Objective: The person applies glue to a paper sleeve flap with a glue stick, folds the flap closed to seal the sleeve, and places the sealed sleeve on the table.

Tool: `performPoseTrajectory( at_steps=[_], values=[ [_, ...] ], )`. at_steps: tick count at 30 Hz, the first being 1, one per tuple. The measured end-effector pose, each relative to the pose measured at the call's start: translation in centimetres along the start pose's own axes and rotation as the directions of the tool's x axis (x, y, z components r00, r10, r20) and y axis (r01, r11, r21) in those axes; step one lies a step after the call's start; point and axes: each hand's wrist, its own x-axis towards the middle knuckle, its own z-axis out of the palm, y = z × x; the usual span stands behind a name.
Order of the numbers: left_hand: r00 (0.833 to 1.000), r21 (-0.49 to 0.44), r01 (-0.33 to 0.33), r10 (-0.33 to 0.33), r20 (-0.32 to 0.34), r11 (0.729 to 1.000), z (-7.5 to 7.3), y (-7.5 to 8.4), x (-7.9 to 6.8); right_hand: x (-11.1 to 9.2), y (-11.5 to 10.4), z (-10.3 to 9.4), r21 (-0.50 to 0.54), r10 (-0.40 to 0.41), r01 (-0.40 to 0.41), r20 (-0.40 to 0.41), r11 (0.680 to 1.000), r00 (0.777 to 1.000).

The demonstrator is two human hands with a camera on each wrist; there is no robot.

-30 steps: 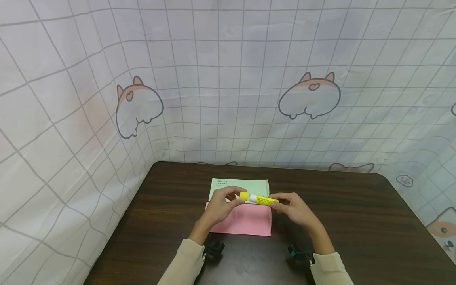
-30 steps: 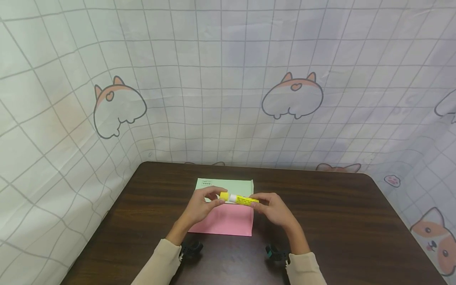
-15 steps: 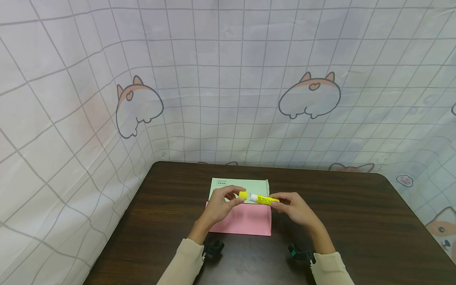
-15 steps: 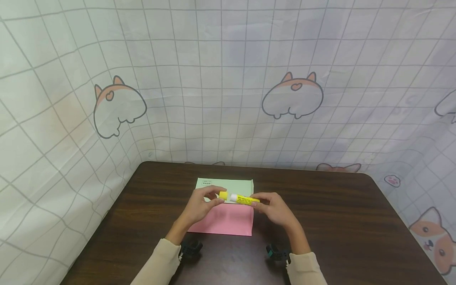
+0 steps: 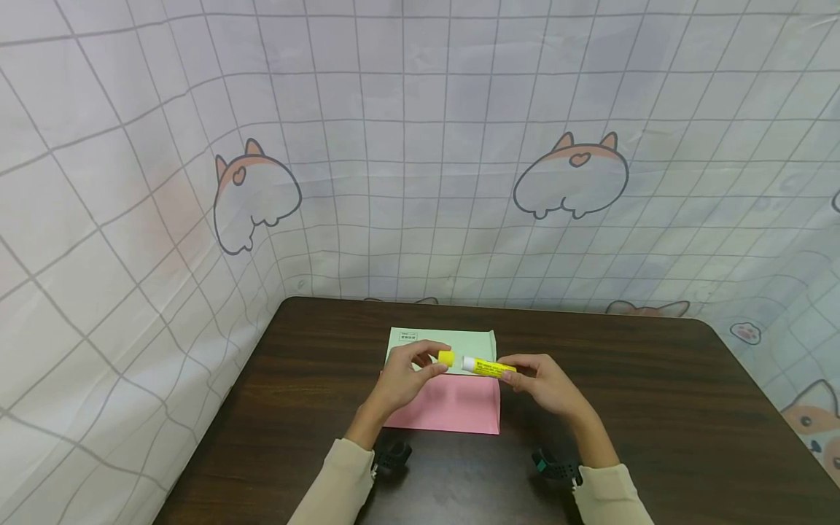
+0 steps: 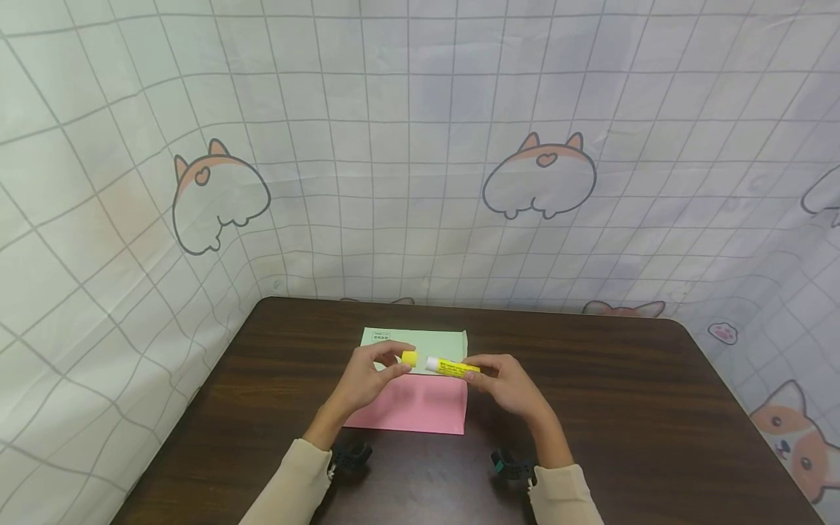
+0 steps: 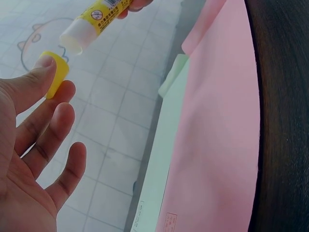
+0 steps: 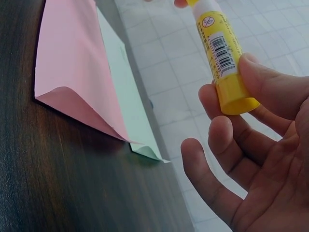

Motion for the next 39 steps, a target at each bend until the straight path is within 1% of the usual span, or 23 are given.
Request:
performPoseTrajectory(
  at_steps=[8,15,21,28,39],
  values=[
    [0.999,-0.011,-0.026,0.025,-0.020,1.000,-0.3,0.1,0.0,0.2,0.5,0.0,-0.030,0.002,-0.003,-0.020,1.000,1.000],
    [0.999,-0.030,-0.018,0.017,-0.028,0.999,-0.5,0.0,0.0,0.0,0.4,-0.1,-0.019,-0.006,0.006,-0.010,1.000,1.000],
    [0.999,-0.022,-0.009,0.008,-0.033,1.000,-0.8,-0.1,-0.1,0.0,0.4,-0.2,0.003,-0.008,0.008,-0.008,1.000,1.000],
    [0.999,-0.015,0.009,-0.010,-0.043,1.000,-1.1,-0.3,-0.1,0.0,0.5,-0.2,-0.009,-0.009,0.009,-0.011,1.000,1.000],
    [0.998,0.019,-0.011,0.013,-0.064,1.000,-1.8,-0.7,0.0,0.1,0.7,-0.2,-0.014,-0.008,0.008,-0.016,1.000,1.000]
  ],
)
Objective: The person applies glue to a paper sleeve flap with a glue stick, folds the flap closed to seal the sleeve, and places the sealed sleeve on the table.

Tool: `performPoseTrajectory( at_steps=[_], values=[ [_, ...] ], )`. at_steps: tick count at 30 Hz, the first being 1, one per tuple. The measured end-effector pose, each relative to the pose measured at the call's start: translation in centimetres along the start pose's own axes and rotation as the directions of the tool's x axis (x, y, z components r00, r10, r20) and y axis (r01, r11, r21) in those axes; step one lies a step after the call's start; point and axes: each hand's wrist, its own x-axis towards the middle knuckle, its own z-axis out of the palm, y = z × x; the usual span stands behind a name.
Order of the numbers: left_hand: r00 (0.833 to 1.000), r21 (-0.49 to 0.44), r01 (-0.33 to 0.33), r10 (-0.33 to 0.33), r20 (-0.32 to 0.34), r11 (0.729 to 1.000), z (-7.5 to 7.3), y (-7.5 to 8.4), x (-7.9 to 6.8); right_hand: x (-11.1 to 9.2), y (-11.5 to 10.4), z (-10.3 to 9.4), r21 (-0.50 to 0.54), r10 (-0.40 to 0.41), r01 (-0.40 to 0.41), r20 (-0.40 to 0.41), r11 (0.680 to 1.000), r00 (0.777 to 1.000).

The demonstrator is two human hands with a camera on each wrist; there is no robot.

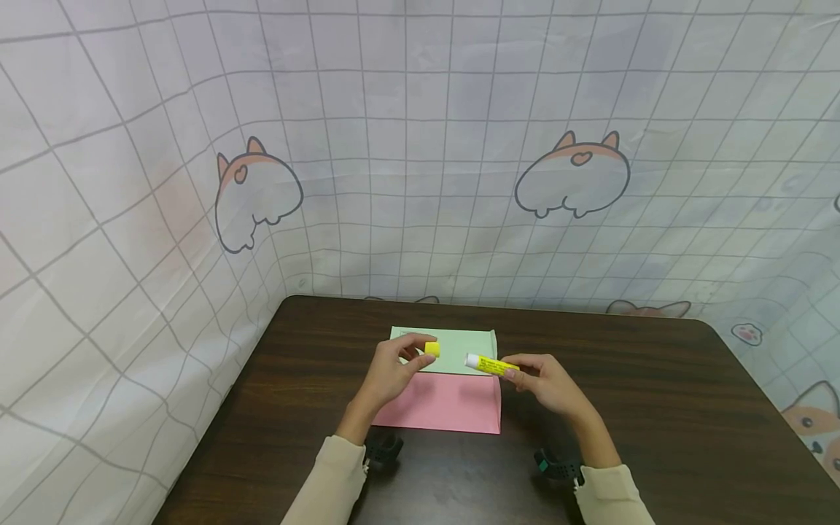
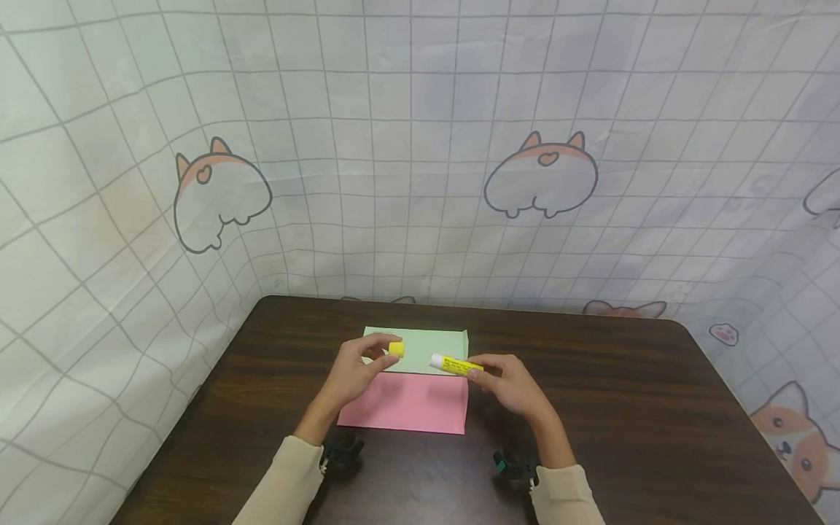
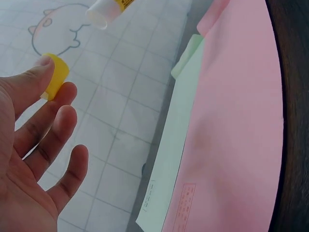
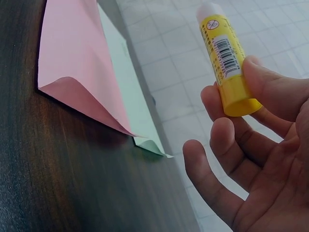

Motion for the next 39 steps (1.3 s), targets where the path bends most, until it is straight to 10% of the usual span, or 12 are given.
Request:
performPoseTrajectory(
  at_steps=[39],
  values=[
    [0.980,0.091,0.138,-0.122,-0.159,0.986,-3.6,-4.3,-0.3,0.1,2.4,0.3,0.126,0.102,-0.102,0.008,0.987,0.995]
  ],
)
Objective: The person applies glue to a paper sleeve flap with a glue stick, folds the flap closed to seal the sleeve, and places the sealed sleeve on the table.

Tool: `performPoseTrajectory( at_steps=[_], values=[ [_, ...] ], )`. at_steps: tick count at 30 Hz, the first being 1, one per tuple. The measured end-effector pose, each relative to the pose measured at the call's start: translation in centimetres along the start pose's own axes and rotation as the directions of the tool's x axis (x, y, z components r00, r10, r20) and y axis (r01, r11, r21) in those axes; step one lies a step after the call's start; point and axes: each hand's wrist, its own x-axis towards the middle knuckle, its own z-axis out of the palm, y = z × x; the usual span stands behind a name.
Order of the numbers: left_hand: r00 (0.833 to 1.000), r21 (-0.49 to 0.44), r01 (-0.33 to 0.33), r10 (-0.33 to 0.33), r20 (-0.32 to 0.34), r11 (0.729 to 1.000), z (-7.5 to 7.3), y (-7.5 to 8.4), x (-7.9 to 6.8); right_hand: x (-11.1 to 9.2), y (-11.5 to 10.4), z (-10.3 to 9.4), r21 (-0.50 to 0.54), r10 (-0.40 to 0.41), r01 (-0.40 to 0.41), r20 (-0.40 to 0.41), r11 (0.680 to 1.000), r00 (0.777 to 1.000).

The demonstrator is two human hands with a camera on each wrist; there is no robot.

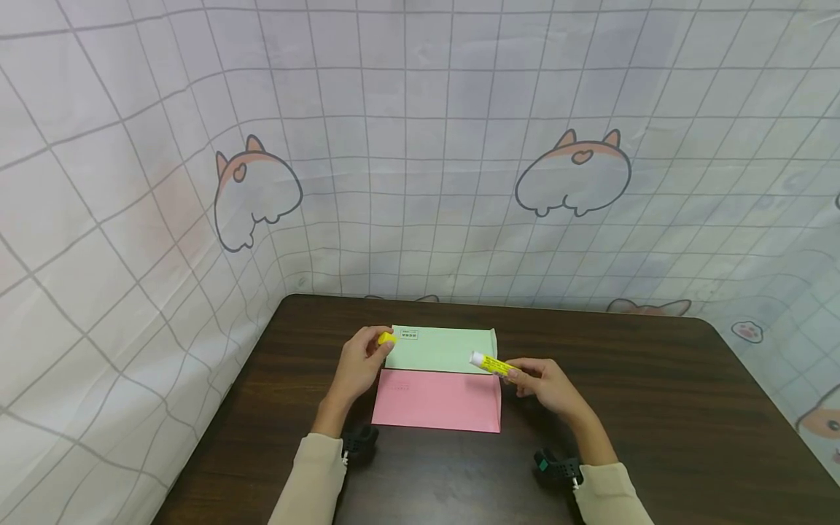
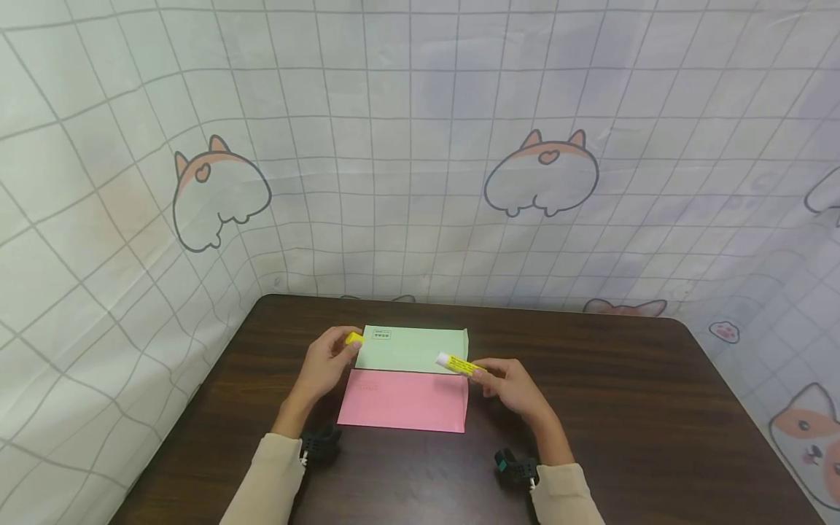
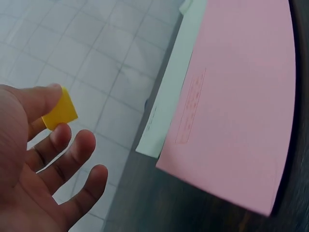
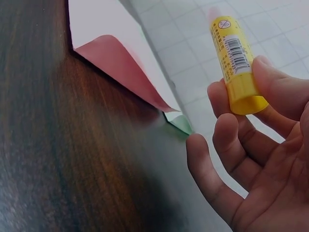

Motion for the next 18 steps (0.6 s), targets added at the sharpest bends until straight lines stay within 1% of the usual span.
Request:
performPoseTrajectory(
  at_steps=[5,9,15,18],
  values=[
    [1.000,0.036,0.014,-0.013,-0.011,0.999,-0.4,-0.8,0.1,0.1,0.5,0.0,0.022,-0.009,0.008,0.016,1.000,1.000],
    [0.999,0.062,0.038,-0.037,-0.009,0.997,-0.8,-1.0,0.0,0.2,1.1,-0.1,0.054,-0.005,0.004,0.022,0.999,1.000],
    [0.995,0.112,0.093,-0.095,0.010,0.989,-1.3,-1.5,-0.3,0.3,1.6,-0.1,0.094,0.018,-0.020,0.019,0.995,1.000],
    [0.994,0.141,0.108,-0.112,0.019,0.984,-1.4,-1.8,-0.4,0.3,1.8,-0.2,0.098,0.044,-0.045,0.011,0.994,0.999]
  ],
)
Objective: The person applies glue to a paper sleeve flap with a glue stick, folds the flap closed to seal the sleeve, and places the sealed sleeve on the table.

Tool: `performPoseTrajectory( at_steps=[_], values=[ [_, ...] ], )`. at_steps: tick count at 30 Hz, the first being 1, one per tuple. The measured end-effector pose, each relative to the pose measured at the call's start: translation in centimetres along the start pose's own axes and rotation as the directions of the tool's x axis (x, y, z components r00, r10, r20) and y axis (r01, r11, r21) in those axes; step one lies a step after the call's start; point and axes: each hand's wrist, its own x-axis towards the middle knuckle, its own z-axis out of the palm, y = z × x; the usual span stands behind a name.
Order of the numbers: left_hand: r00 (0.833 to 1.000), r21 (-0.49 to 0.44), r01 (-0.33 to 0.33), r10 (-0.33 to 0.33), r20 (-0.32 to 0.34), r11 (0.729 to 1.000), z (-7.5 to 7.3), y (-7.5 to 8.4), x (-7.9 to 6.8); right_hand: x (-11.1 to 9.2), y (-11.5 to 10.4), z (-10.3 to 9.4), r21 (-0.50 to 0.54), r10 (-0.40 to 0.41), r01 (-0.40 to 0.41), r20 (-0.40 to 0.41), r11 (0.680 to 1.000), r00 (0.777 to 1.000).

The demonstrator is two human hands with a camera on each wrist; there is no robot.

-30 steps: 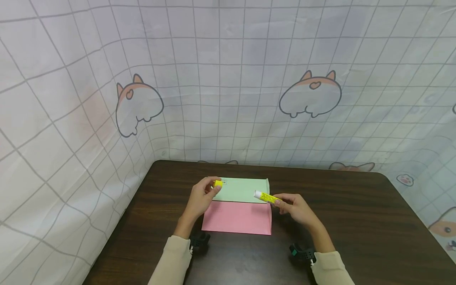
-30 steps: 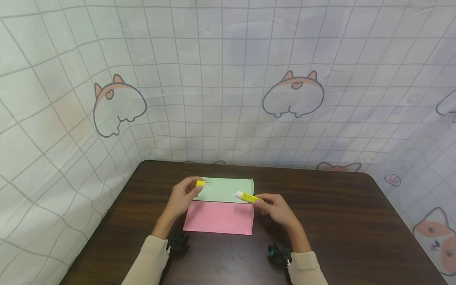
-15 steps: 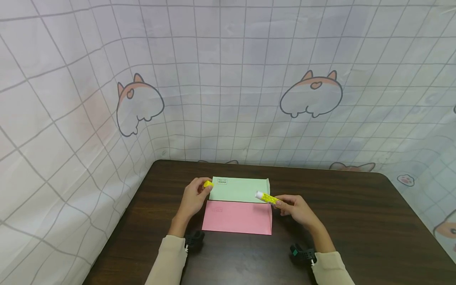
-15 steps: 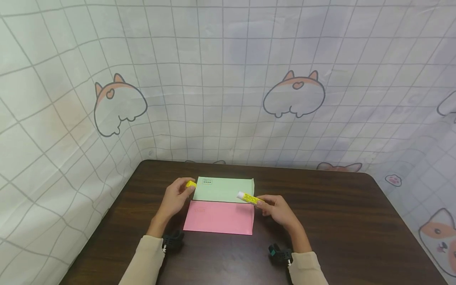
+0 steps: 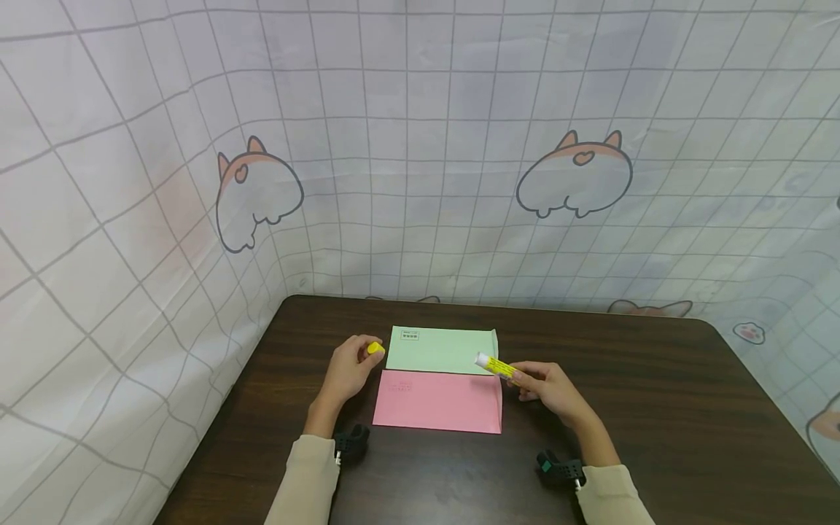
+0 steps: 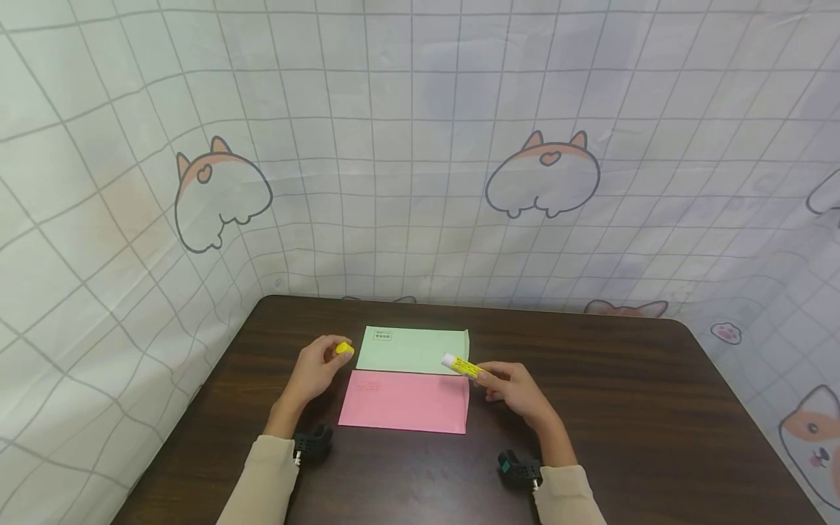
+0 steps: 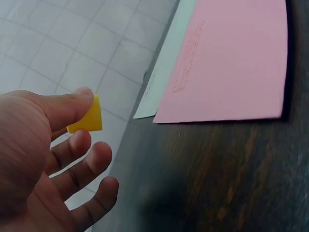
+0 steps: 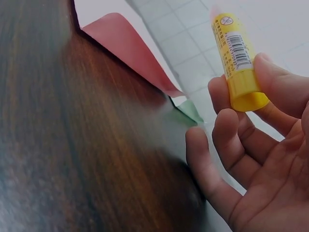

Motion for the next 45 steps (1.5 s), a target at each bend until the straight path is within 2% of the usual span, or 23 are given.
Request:
performPoseTrajectory(
  at_steps=[11,19,32,45],
  values=[
    [0.997,0.062,0.062,-0.065,0.035,0.996,0.0,-0.4,-0.1,0.1,0.7,-0.4,0.006,0.016,-0.016,0.005,1.000,1.000],
    [0.994,0.110,0.084,-0.091,0.062,0.990,0.0,-0.7,-0.2,0.0,0.9,-0.5,0.024,0.031,-0.032,0.019,0.999,0.999],
    [0.990,0.139,0.096,-0.109,0.092,0.986,0.3,-1.5,-0.2,-0.1,1.1,-0.6,0.039,0.032,-0.033,0.037,0.999,0.999],
    [0.990,0.148,0.098,-0.112,0.091,0.984,0.0,-1.1,-0.5,-0.1,1.2,-0.7,0.039,0.021,-0.023,0.048,0.999,0.999]
  ],
)
